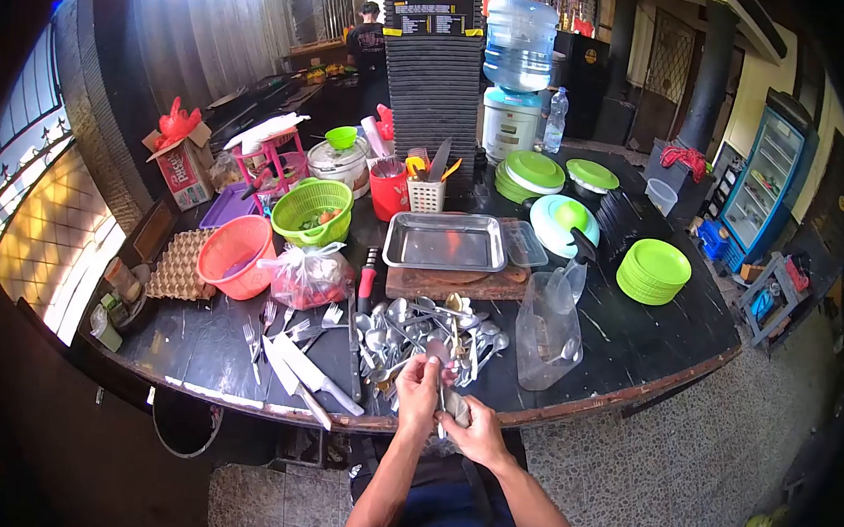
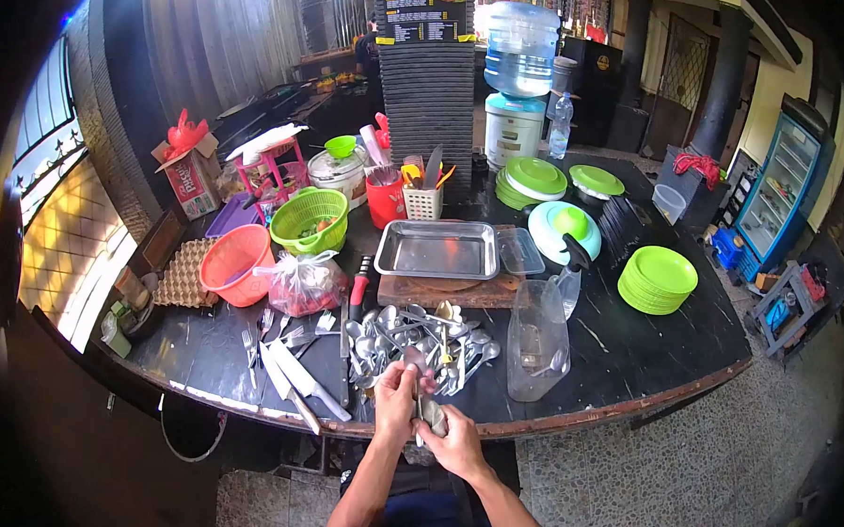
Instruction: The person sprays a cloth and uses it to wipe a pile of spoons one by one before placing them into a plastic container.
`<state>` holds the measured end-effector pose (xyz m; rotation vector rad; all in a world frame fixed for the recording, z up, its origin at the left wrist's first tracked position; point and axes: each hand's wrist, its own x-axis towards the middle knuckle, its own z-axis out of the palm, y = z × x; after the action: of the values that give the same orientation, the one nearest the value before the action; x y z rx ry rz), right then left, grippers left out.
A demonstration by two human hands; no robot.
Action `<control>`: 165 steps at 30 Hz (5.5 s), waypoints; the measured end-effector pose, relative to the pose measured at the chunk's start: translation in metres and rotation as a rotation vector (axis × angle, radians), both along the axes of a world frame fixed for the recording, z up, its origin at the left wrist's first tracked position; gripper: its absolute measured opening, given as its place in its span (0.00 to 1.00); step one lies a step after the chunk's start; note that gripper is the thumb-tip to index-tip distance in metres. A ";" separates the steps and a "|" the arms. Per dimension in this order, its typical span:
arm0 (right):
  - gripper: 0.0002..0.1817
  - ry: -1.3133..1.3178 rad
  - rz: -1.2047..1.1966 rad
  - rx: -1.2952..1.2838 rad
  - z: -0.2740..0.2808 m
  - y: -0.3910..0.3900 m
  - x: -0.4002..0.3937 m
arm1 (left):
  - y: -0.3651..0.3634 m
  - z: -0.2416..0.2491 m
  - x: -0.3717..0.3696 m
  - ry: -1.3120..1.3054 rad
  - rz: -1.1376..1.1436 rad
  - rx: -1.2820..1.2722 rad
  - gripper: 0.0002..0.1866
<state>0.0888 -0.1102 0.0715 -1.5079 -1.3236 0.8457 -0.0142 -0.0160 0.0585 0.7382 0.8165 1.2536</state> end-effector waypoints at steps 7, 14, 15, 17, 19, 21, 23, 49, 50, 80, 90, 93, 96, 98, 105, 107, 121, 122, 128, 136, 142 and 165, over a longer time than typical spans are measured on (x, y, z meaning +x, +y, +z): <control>0.17 -0.104 0.099 0.068 -0.007 -0.006 0.013 | 0.010 0.008 -0.020 -0.172 0.189 -0.067 0.10; 0.14 -0.077 -0.235 0.325 0.018 0.019 0.010 | -0.013 0.027 -0.006 -0.131 -0.060 -0.222 0.15; 0.14 -0.224 -0.214 0.441 0.021 0.025 0.012 | -0.018 0.022 -0.004 -0.180 -0.239 -0.228 0.15; 0.23 -0.428 -0.244 0.577 0.026 0.032 0.020 | -0.030 0.021 0.008 -0.158 -0.236 -0.197 0.15; 0.24 -0.470 -0.276 0.639 0.029 0.041 0.034 | -0.029 0.027 0.007 -0.099 -0.276 -0.174 0.14; 0.24 -0.452 -0.310 0.688 0.038 0.045 0.041 | -0.024 0.029 -0.002 -0.214 -0.357 -0.221 0.14; 0.23 -0.470 -0.339 0.679 0.047 0.045 0.041 | -0.020 0.030 -0.006 -0.251 -0.370 -0.191 0.13; 0.15 -0.343 -0.366 0.480 0.050 0.056 0.035 | -0.033 0.027 0.014 -0.156 -0.218 -0.051 0.10; 0.14 -0.245 -0.323 0.419 0.043 0.060 0.041 | -0.035 0.027 0.015 -0.116 -0.195 -0.040 0.10; 0.12 0.053 -0.130 0.155 -0.013 -0.002 -0.006 | -0.003 -0.006 0.005 -0.065 -0.088 -0.034 0.15; 0.18 1.012 0.121 -0.209 -0.003 -0.016 0.036 | -0.001 0.033 -0.009 -0.425 -0.296 -0.087 0.21; 0.18 1.158 0.144 -0.270 -0.004 -0.014 0.045 | -0.006 0.026 -0.002 -0.371 -0.320 -0.009 0.24; 0.16 1.149 0.136 -0.307 -0.001 -0.015 0.039 | -0.002 0.016 0.000 -0.319 -0.262 0.066 0.18; 0.14 1.100 0.064 -0.249 0.003 -0.016 0.032 | 0.004 0.009 0.001 -0.140 -0.140 0.067 0.05; 0.14 0.310 -0.099 0.066 -0.011 -0.019 0.029 | 0.011 0.023 0.013 0.054 0.060 0.211 0.07; 0.15 0.262 -0.111 0.062 -0.005 -0.026 0.031 | 0.018 0.029 0.022 0.018 0.149 0.324 0.05; 0.19 0.111 -0.141 -0.019 -0.029 -0.067 0.039 | 0.061 0.103 0.147 0.448 -0.425 0.888 0.08; 0.19 0.094 -0.113 -0.034 -0.028 -0.068 0.040 | 0.060 0.103 0.151 0.518 -0.471 0.950 0.10; 0.20 0.096 -0.103 -0.022 -0.022 -0.074 0.043 | 0.060 0.131 0.153 0.351 -0.369 1.020 0.12; 0.21 0.110 -0.028 -0.028 -0.025 -0.065 0.035 | 0.060 0.101 0.165 0.596 -0.783 1.045 0.12; 0.21 0.186 0.035 -0.137 -0.025 -0.065 0.033 | 0.060 0.066 0.180 0.957 -0.902 1.384 0.16; 0.23 0.119 0.054 -0.193 -0.039 -0.059 0.028 | 0.068 -0.049 0.113 1.522 -0.303 0.947 0.18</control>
<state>0.1171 -0.1689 0.0320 -1.5496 -1.2277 1.1070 0.0991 0.0515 0.0096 2.6206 1.1590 0.5467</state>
